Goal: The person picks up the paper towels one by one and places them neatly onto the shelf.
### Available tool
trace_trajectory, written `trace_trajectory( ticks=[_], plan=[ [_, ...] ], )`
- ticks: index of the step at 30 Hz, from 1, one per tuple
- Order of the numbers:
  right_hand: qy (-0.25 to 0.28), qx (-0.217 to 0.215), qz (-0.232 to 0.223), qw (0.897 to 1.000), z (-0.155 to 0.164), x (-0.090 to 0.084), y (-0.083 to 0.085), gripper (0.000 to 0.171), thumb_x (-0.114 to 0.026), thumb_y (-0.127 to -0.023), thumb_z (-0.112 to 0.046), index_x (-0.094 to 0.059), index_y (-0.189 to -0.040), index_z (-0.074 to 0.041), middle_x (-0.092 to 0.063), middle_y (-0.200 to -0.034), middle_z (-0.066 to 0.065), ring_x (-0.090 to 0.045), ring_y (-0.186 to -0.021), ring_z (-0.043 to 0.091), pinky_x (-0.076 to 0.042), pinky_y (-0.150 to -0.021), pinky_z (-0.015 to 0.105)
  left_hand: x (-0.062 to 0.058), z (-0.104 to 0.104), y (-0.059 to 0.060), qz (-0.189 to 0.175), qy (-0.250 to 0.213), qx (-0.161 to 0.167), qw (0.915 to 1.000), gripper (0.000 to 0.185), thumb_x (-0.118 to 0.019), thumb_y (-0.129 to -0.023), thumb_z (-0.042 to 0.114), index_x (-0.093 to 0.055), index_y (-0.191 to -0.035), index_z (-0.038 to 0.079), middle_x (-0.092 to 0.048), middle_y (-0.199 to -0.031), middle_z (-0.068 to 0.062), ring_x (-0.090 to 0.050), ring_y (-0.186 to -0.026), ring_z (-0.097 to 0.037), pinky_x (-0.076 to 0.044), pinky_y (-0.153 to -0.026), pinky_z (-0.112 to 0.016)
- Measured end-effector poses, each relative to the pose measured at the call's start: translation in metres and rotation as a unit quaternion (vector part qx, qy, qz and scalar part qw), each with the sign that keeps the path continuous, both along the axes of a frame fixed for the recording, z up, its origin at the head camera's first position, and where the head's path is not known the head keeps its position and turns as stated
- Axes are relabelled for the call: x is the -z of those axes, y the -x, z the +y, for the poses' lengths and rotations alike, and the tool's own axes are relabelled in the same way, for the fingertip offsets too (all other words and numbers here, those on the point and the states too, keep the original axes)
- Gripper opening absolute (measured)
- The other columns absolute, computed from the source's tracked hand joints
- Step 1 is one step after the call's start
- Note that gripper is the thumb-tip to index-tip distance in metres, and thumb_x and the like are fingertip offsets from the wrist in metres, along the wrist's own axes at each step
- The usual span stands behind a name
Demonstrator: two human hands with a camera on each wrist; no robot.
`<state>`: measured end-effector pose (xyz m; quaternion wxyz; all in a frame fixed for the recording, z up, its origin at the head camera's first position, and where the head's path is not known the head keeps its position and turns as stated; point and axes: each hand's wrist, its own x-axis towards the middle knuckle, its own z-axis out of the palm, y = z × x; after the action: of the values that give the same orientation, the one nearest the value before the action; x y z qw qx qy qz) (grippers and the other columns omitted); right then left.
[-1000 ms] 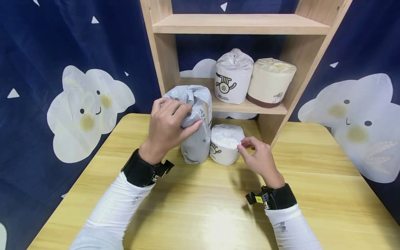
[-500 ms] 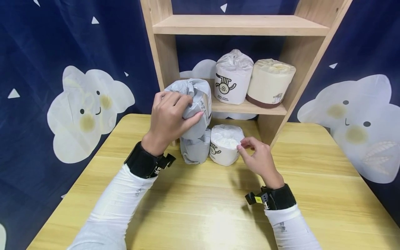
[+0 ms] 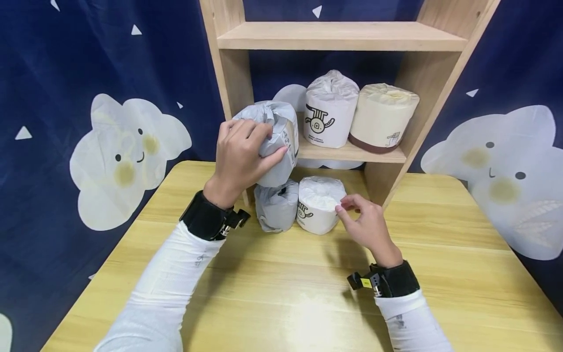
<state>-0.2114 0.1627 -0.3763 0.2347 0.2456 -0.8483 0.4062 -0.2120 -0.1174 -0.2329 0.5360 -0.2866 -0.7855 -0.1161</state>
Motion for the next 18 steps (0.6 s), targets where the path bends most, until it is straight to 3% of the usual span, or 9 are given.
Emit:
trace_trajectory(
  ticks=[18],
  plan=[
    [0.005,-0.001,0.005,1.0,0.0,0.001,0.0,0.016,-0.073,-0.084,-0.009,-0.066,-0.094,0.002,-0.069,-0.086,0.013,-0.067,-0.078,0.029,-0.052,-0.07,0.051,-0.009,0.004,0.017,-0.015,0.008,-0.022,0.9996,0.032,-0.073,-0.083,0.031,-0.062,-0.09,0.002,-0.065,-0.083,-0.013,-0.063,-0.082,-0.03,-0.042,-0.08,-0.049]
  ],
)
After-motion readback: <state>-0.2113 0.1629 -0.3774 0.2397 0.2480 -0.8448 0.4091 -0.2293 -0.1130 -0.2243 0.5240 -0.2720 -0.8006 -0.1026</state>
